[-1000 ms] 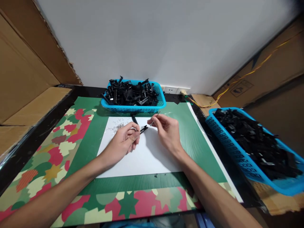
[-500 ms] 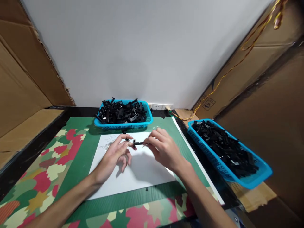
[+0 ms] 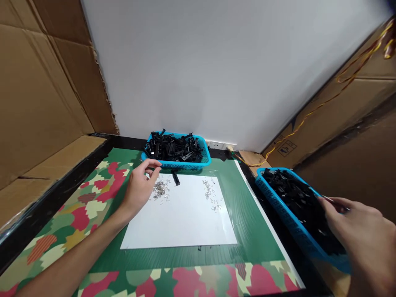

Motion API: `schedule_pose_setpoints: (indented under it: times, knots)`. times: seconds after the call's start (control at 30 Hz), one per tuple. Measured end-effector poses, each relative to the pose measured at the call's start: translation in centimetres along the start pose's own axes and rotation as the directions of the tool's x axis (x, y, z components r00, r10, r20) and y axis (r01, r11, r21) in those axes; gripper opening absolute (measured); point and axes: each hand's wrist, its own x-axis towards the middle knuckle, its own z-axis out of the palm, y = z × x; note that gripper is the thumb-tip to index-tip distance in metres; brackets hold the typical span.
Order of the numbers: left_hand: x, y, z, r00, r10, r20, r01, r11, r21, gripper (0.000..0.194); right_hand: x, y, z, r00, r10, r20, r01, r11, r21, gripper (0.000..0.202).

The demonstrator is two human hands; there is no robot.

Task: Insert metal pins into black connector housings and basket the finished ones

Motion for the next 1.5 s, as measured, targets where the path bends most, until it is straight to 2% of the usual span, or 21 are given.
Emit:
schedule_pose_setpoints:
  times: [0.07,0.1,0.13,0.2,0.23,0.27,0.3,0.33,0.37,0.43,0.53,0.63,0.73,0.83,0.9,0.97,1.03,1.17,1.27,1.37,1.5]
  knots:
    - [0.0,0.0,-0.1,1.0,0.028,-0.002,-0.028,0.997,0.068,0.021,-0.3,-3.3,0.1,1.0,0.013,0.024,-0.013,1.0,-0.016,0.014]
    - [-0.1,0.0,0.0,0.999,0.051,0.003,-0.051,0.994,0.101,0.02,-0.6,-5.7,0.1,0.998,-0.041,0.042,0.039,0.998,0.042,0.013]
    - [-0.2,0.0,0.0,0.997,0.076,0.012,-0.077,0.989,0.128,0.019,-1.2,-8.4,0.3,0.988,-0.122,0.094,0.107,0.983,0.151,0.013]
    - [-0.4,0.0,0.1,0.993,0.112,0.03,-0.115,0.982,0.152,0.017,-3.1,-14.3,0.9,0.929,-0.311,0.199,0.208,0.887,0.413,0.021]
    - [-0.5,-0.1,0.2,0.992,0.119,0.035,-0.123,0.981,0.153,0.017,-4.4,-17.3,1.5,0.874,-0.411,0.26,0.235,0.825,0.514,0.024]
    - [-0.6,-0.1,0.3,0.992,0.119,0.039,-0.124,0.981,0.149,0.016,-5.7,-20.2,2.1,0.791,-0.511,0.337,0.246,0.77,0.589,0.025]
    - [-0.7,-0.3,0.5,0.992,0.117,0.045,-0.122,0.982,0.142,0.016,-7.2,-22.9,2.9,0.688,-0.599,0.409,0.255,0.727,0.637,0.026]
    - [-0.7,-0.4,0.6,0.992,0.114,0.049,-0.12,0.984,0.135,0.016,-8.6,-25.4,3.7,0.593,-0.662,0.457,0.283,0.704,0.652,0.025]
    - [-0.8,-0.6,0.8,0.993,0.11,0.053,-0.116,0.985,0.129,0.016,-9.9,-27.5,4.5,0.536,-0.689,0.488,0.32,0.701,0.638,0.024]
    - [-0.9,-1.1,1.0,0.993,0.105,0.051,-0.111,0.985,0.129,0.016,-12.0,-30.7,5.9,0.509,-0.703,0.497,0.346,0.696,0.629,0.021]
    - [-0.9,-1.8,1.3,0.993,0.105,0.057,-0.112,0.984,0.137,0.015,-13.7,-33.2,7.3,0.5,-0.717,0.486,0.379,0.686,0.621,0.024]
    - [-0.7,-2.1,1.2,0.992,0.11,0.056,-0.117,0.982,0.146,0.017,-14.0,-33.8,8.0,0.484,-0.73,0.483,0.394,0.675,0.624,0.017]
    - [-0.6,-1.9,0.9,0.989,0.122,0.078,-0.133,0.979,0.152,0.021,-13.3,-33.0,8.2,0.464,-0.736,0.493,0.368,0.667,0.648,0.008]
    - [-0.8,-1.2,0.8,0.977,0.156,0.143,-0.176,0.974,0.142,0.032,-11.7,-31.6,8.0,0.443,-0.742,0.503,0.315,0.655,0.687,0.014]
    - [-1.1,-0.6,0.8,0.948,0.22,0.23,-0.252,0.96,0.12,0.04,-10.6,-30.4,7.7,0.439,-0.743,0.506,0.264,0.645,0.717,0.021]
    - [-1.5,0.0,0.8,0.905,0.284,0.317,-0.328,0.94,0.094,0.038,-9.7,-29.4,7.2,0.434,-0.741,0.513,0.155,0.621,0.768,0.026]
    - [-1.8,0.4,0.7,0.879,0.321,0.352,-0.374,0.923,0.09,0.029,-9.2,-28.6,6.7,0.407,-0.744,0.53,-0.004,0.579,0.815,0.028]
    - [-2.2,0.8,0.6,0.874,0.338,0.35,-0.392,0.915,0.096,0.016,-9.3,-27.7,6.2,0.33,-0.757,0.564,-0.248,0.507,0.825,0.03]
    - [-2.6,0.9,0.8,0.863,0.323,0.389,-0.381,0.921,0.078,0.012,-9.2,-26.7,6.3,0.312,-0.75,0.584,-0.328,0.492,0.807,0.033]
    - [-3.1,1.0,1.2,0.848,0.283,0.448,-0.343,0.937,0.059,0.01,-8.4,-25.1,6.8,0.332,-0.732,0.595,-0.316,0.508,0.801,0.034]
    - [-3.7,1.0,1.5,0.845,0.196,0.498,-0.266,0.961,0.072,0.01,-7.4,-23.1,7.7,0.394,-0.706,0.588,-0.095,0.605,0.791,0.03]
